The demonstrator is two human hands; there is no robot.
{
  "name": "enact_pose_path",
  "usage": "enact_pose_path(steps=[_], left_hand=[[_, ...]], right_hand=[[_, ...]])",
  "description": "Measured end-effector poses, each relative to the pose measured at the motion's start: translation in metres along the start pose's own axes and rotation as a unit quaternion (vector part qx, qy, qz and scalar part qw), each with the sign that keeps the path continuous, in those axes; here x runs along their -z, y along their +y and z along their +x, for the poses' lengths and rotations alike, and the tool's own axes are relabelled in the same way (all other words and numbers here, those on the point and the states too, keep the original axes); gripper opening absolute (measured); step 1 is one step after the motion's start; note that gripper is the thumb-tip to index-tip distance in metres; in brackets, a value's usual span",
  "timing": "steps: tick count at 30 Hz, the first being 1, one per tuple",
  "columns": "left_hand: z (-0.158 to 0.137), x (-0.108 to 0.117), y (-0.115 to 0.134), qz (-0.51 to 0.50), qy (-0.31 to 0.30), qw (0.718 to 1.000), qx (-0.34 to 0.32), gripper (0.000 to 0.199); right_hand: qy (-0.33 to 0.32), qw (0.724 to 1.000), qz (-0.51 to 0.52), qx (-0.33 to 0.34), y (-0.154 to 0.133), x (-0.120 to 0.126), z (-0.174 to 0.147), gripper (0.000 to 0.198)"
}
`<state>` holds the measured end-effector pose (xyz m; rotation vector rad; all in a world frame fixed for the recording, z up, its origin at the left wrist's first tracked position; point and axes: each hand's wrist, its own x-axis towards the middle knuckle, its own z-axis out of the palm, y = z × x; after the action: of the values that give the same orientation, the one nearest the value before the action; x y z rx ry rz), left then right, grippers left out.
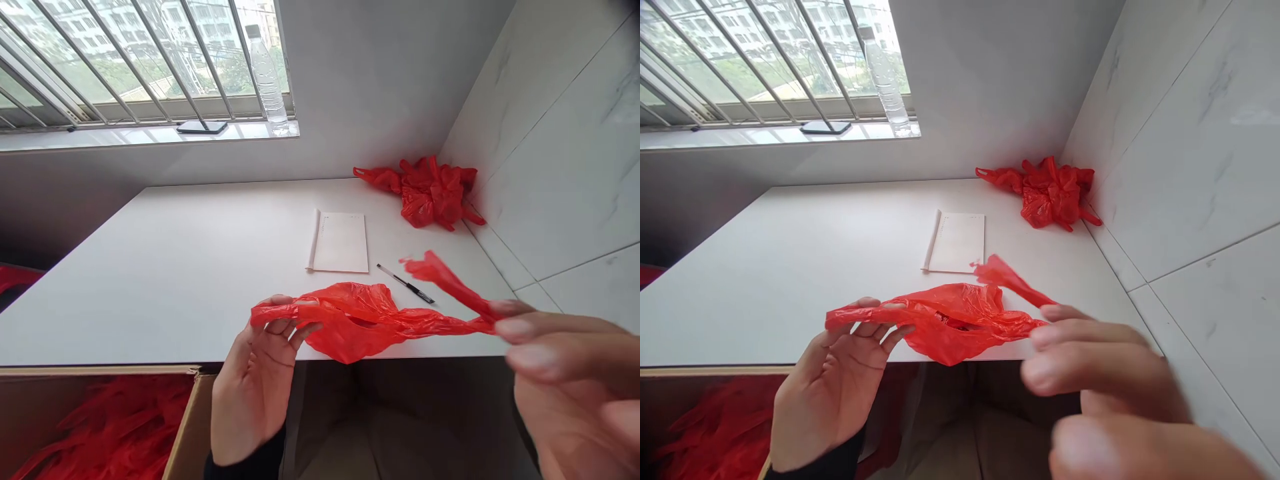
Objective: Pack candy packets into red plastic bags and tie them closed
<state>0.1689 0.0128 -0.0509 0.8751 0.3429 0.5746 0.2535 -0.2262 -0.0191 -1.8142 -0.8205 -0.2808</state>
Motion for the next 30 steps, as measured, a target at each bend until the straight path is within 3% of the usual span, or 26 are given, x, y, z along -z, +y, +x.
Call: enact_pose_path(steps=[3,5,7,9,12,16,19,22,24,25,27,30], left_hand=[[-0.005,-0.009,0.002,0.014,-0.011,1.0,0.004,0.036],[-0.01,-0.012,0.004,0.031,-0.033,0.998,0.036,0.037],[-0.015,-0.013,0.006,0.066,-0.063,0.993,0.074,0.037],[-0.02,-0.013,0.008,0.104,-0.063,0.988,0.098,0.035],[-0.023,-0.011,0.013,0.123,-0.006,0.988,0.095,0.028],[-0.027,-0.01,0.021,0.167,0.032,0.982,0.084,0.039],[-0.031,-0.011,0.025,0.321,0.026,0.942,0.096,0.05],[-0.031,-0.01,0.025,0.441,0.009,0.894,0.079,0.031],[-0.029,-0.008,0.022,0.439,0.001,0.897,0.057,0.038],[-0.028,-0.007,0.021,0.421,0.002,0.906,0.042,0.036],[-0.028,-0.006,0.018,0.37,0.011,0.929,0.01,0.025],[-0.031,-0.008,0.018,0.332,0.02,0.943,-0.013,0.025]], right_hand=[[-0.184,0.978,0.077,0.059,0.006,-0.028,0.017,0.029],[-0.299,0.953,0.043,0.033,0.019,-0.048,0.03,0.022],[-0.348,0.937,-0.032,0.0,0.031,-0.061,0.037,0.02],[-0.382,0.916,-0.117,-0.031,0.038,-0.068,0.039,0.02],[-0.416,0.879,-0.226,-0.046,0.043,-0.068,0.039,0.026],[-0.397,0.858,-0.326,-0.029,0.051,-0.065,0.045,0.045],[-0.313,0.871,-0.376,-0.033,0.051,-0.062,0.048,0.06],[-0.25,0.907,-0.338,-0.001,0.042,-0.061,0.044,0.054],[-0.282,0.924,-0.258,0.025,0.034,-0.066,0.041,0.037],[-0.323,0.919,-0.222,0.037,0.032,-0.07,0.04,0.029],[-0.428,0.877,-0.213,0.053,0.033,-0.082,0.041,0.028],[-0.527,0.797,-0.29,0.05,0.045,-0.104,0.046,0.052]])
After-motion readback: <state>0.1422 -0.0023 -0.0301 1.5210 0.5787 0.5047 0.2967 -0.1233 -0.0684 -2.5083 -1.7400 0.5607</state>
